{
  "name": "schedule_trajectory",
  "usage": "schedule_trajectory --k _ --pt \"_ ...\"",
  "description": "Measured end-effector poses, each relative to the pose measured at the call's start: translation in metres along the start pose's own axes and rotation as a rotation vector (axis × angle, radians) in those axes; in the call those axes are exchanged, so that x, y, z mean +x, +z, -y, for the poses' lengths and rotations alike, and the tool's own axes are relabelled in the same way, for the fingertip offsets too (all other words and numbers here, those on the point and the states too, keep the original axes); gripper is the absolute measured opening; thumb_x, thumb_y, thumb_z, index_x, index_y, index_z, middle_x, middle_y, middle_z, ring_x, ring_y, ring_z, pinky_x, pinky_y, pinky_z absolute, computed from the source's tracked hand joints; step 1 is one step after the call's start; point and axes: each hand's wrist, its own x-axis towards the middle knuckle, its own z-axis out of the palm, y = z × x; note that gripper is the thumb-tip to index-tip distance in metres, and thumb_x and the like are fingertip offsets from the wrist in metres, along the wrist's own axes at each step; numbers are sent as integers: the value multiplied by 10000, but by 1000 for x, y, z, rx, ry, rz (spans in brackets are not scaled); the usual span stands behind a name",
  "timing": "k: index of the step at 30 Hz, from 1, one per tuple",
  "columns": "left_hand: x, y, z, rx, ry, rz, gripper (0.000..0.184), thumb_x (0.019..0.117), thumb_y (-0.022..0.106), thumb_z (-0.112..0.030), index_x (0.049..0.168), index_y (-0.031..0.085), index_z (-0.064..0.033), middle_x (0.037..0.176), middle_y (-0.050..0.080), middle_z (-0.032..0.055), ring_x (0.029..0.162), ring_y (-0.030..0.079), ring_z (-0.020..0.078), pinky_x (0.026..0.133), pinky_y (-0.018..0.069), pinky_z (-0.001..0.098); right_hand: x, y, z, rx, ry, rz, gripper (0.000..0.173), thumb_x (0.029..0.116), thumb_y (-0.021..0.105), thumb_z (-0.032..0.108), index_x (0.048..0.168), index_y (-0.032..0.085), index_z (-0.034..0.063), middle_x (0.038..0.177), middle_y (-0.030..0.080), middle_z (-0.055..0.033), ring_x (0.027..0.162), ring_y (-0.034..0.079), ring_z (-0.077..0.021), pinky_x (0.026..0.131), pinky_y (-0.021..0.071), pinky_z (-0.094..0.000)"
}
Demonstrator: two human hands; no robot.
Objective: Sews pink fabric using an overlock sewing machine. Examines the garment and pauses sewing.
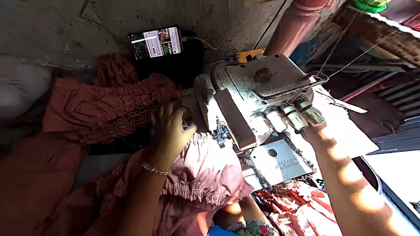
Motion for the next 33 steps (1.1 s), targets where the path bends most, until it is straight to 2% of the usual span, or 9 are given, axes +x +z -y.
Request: schedule_trajectory --k 3,6,10,13,18,23,27,30,33 --pt "-1 1 -4 -303 19 111 297 824 798 -338 956 772 -73 1410 612 120 1414 452 349 1123 133 767 4 7 45 -66 170 34 316 1121 393 302 925 576 134 638 510 99 492 439 19 483 405 -157" --pt "-1 6 -8 -327 45 109 233 794 810 -331 888 798 -118 1357 656 78 1429 441 335 1109 80 791 6 23 78 -165 127 40 226 1109 423 230 965 568 132 669 498 150 527 439 100 513 401 -104" --pt "-3 5 -15 -176 123 78 206 866 707 -323 894 785 -135 1203 713 82 1318 553 313 1109 167 765 0 5 10 -62 7 -29 202 1061 490 120 1203 590 17 887 617 47 708 582 27 656 524 -179" --pt "-6 2 -23 9 212 105 259 918 568 -229 945 750 -48 1196 699 164 1320 554 366 1115 171 757 -7 8 7 -179 51 -95 181 1028 553 110 1169 596 6 858 606 22 667 578 0 628 516 -188" --pt "-6 0 -14 148 142 61 183 945 601 -138 935 740 -18 1163 686 172 1239 577 406 1107 158 778 -24 2 19 -113 -200 -170 257 1057 494 181 1233 590 20 911 624 77 598 526 69 542 465 -132" --pt "-16 8 -17 143 43 -60 165 931 593 -137 917 712 -23 1117 692 166 1160 607 383 1009 316 671 -93 8 42 -214 -396 -218 313 1062 506 214 1145 583 -78 965 634 25 595 481 104 543 427 -100" --pt "-18 8 -20 155 22 -120 185 949 586 -169 912 703 -30 1111 687 169 1160 607 381 994 328 665 -133 40 46 -214 -584 -65 248 1023 569 168 1072 675 -50 966 669 -6 658 483 113 571 404 -68" --pt "-32 -8 -33 204 75 -136 196 960 546 -181 920 685 -48 1095 687 159 1124 622 392 970 356 675 -149 82 57 -223 -708 107 186 1011 603 214 1030 726 76 979 703 -14 846 624 40 730 511 -98" --pt "-60 -11 -66 306 120 -150 228 949 561 -173 955 716 -6 1074 717 175 1066 676 373 926 435 623 -152 121 65 -338 -827 157 182 957 645 205 1033 780 111 877 714 -68 747 677 -110 625 550 -239"
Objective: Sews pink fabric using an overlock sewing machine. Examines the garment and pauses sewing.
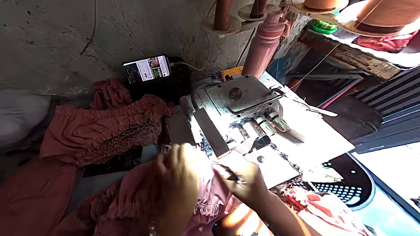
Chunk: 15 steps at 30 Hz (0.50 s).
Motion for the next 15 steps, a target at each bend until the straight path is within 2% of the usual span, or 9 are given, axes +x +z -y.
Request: schedule_trajectory --k 1,3,6,9,11,13,14,15 --pt "-8 6 -5 24 8 -35 271 954 517 -213 916 717 -34 1087 725 145 1084 672 332 939 424 569 5 8 2 -52 -30 21 207 922 642 190 1045 792 120 854 719 -74 712 683 -142 586 546 -275" --pt "-14 16 -3 -17 17 -85 320 979 450 -242 873 698 -70 1128 718 117 1117 654 301 948 419 521 12 19 2 -110 -60 39 230 884 631 180 1025 804 124 793 706 -67 644 665 -162 535 520 -294" --pt "-13 23 7 -205 29 -101 326 978 434 -245 878 686 -65 1122 722 119 1055 663 285 876 479 417 16 26 -2 -150 -88 27 207 872 636 198 953 811 123 760 715 -58 599 662 -158 507 513 -297" --pt "-11 26 18 -371 -3 -47 331 994 443 -269 924 687 -57 1041 731 99 973 679 250 851 519 356 19 29 -6 -220 -170 5 166 867 642 207 880 796 146 743 715 -48 559 640 -161 480 493 -296" --pt "-10 27 30 -485 -31 -6 332 1037 433 -323 1040 663 -83 1048 714 48 994 647 180 891 485 314 22 25 -5 -263 -233 39 153 844 640 194 883 782 154 759 720 -53 552 636 -171 470 489 -305" --pt "-6 30 36 -531 -63 11 384 1035 448 -374 1149 671 -82 1020 710 35 974 642 165 886 487 320 23 17 -6 -289 -295 91 154 844 633 182 906 772 161 778 719 -56 546 625 -171 463 476 -303" --pt "-2 32 36 -522 -86 17 383 1003 479 -372 1134 696 -84 998 719 38 954 654 178 870 495 342 24 11 -7 -302 -327 116 149 853 628 179 913 764 167 777 710 -50 554 623 -165 468 474 -292" --pt "1 33 35 -509 -115 22 356 961 524 -364 1071 728 -94 964 725 38 926 669 189 848 510 361 25 5 -9 -312 -362 139 146 862 620 180 915 755 171 761 690 -42 555 614 -159 468 464 -283"
